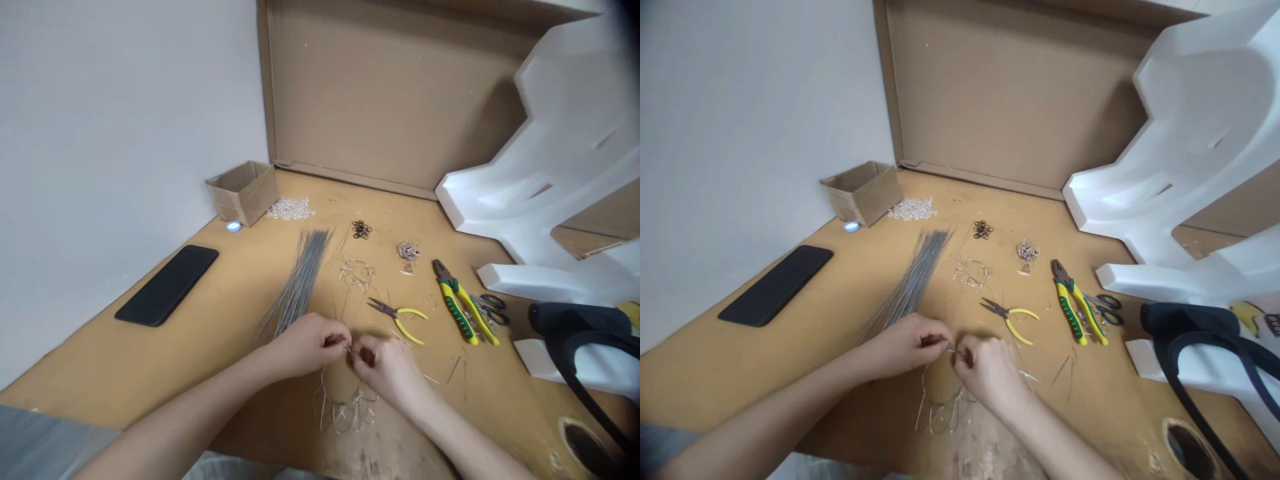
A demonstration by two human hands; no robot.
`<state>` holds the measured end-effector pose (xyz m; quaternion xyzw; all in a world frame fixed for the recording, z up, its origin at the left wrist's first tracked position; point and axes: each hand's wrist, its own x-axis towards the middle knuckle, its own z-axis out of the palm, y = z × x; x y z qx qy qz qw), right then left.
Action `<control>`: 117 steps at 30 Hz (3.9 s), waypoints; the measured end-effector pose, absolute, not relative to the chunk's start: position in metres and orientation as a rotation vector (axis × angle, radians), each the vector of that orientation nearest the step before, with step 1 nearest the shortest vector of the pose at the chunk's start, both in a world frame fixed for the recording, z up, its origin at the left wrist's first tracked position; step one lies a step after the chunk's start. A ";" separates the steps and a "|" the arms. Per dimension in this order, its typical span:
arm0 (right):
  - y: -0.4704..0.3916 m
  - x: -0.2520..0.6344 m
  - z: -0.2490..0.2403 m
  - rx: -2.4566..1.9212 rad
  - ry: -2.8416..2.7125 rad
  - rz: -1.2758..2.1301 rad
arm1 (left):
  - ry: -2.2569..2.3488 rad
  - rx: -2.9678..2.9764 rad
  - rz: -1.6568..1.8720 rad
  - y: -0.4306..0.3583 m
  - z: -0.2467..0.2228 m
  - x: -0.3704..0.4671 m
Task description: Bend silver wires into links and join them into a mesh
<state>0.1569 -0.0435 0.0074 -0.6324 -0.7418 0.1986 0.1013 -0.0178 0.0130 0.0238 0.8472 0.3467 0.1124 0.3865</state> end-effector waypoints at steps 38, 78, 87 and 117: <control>-0.044 0.156 0.007 -1.793 -2.180 0.595 | 0.999 2.557 0.126 0.007 0.019 -0.012; -0.042 0.162 0.015 -1.784 -2.235 0.585 | 0.915 2.263 0.228 0.014 0.020 -0.017; -0.037 0.175 0.028 -1.815 -2.189 0.560 | 0.862 1.972 0.348 0.018 0.018 -0.019; -0.040 0.172 0.029 -1.532 -2.422 0.439 | 0.884 1.924 0.429 0.025 0.026 -0.027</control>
